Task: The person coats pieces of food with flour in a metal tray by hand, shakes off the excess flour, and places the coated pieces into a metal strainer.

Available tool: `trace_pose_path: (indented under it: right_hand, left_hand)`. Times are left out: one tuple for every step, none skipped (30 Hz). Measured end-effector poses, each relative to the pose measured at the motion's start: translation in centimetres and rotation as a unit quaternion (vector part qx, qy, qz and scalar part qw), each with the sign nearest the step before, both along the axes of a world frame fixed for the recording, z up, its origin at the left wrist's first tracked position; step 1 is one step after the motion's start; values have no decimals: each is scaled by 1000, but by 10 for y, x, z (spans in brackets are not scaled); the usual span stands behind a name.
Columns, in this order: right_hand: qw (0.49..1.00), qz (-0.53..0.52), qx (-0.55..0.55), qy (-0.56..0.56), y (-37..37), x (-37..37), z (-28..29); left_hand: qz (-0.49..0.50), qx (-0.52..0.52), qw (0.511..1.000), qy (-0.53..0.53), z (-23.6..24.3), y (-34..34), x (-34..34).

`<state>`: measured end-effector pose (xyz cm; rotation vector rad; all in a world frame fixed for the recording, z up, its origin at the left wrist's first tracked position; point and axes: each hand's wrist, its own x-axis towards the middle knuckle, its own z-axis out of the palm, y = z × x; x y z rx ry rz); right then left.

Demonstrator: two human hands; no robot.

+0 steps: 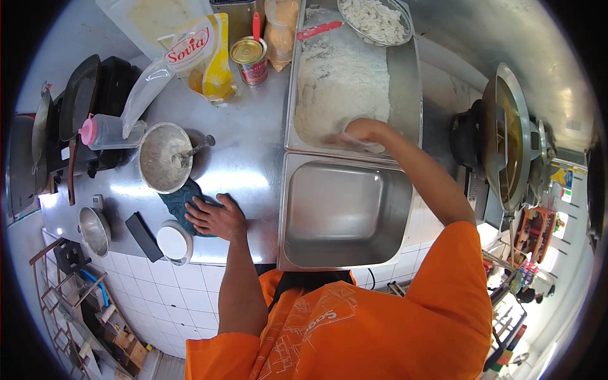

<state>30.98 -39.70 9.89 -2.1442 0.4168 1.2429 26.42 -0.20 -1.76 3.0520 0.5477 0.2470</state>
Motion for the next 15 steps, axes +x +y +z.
trace_pose_path:
  right_hand:
    - [991,124,12,-49,9,10,0]
    - [991,120,11,-52,15,15,-5]
    - [985,129,35,-114,20,20,-14]
    - [973,138,61,-173,23,21,-25]
    - [973,137,62,-174,19,21,-36]
    - [970,71,98,-211,13,23,-46]
    - [960,6,134,-245,5,25,-53]
    - [960,7,135,-244,-8,30,-53]
    - [957,38,54,-282,-24,34,-51]
    - [952,55,14,-302,-27,37,-50]
    - [945,70,-27,-319,-30,37,-49]
    - [928,48,-62,-365,-29,34,-50]
    - [907,25,-97,-410,-26,29,-49]
    - [906,25,-94,-411,-11,25,-42]
    - [903,116,-56,-409,9,21,-37]
  left_hand:
    - [-2,1,1000,-3,0,1,0]
    - [0,5,1000,-6,0,-1,-2]
    - [2,9,1000,-9,-1,-2,-1]
    - [1,10,1000,-10,-2,-3,0]
    - [1,11,1000,-10,-2,-3,-1]
    - [1,11,1000,-9,-3,-3,-1]
    - [2,12,1000,-7,-1,-3,-1]
    - [3,11,1000,2,2,-5,0]
    - [4,9,1000,12,4,-6,1]
    - [6,9,1000,12,4,-6,1]
    - [5,10,1000,15,4,-7,2]
    - [4,11,1000,18,3,-8,2]
    - [3,9,1000,18,2,-7,1]
    - [4,13,1000,10,0,-3,0]
    - [4,18,1000,3,-1,0,0]
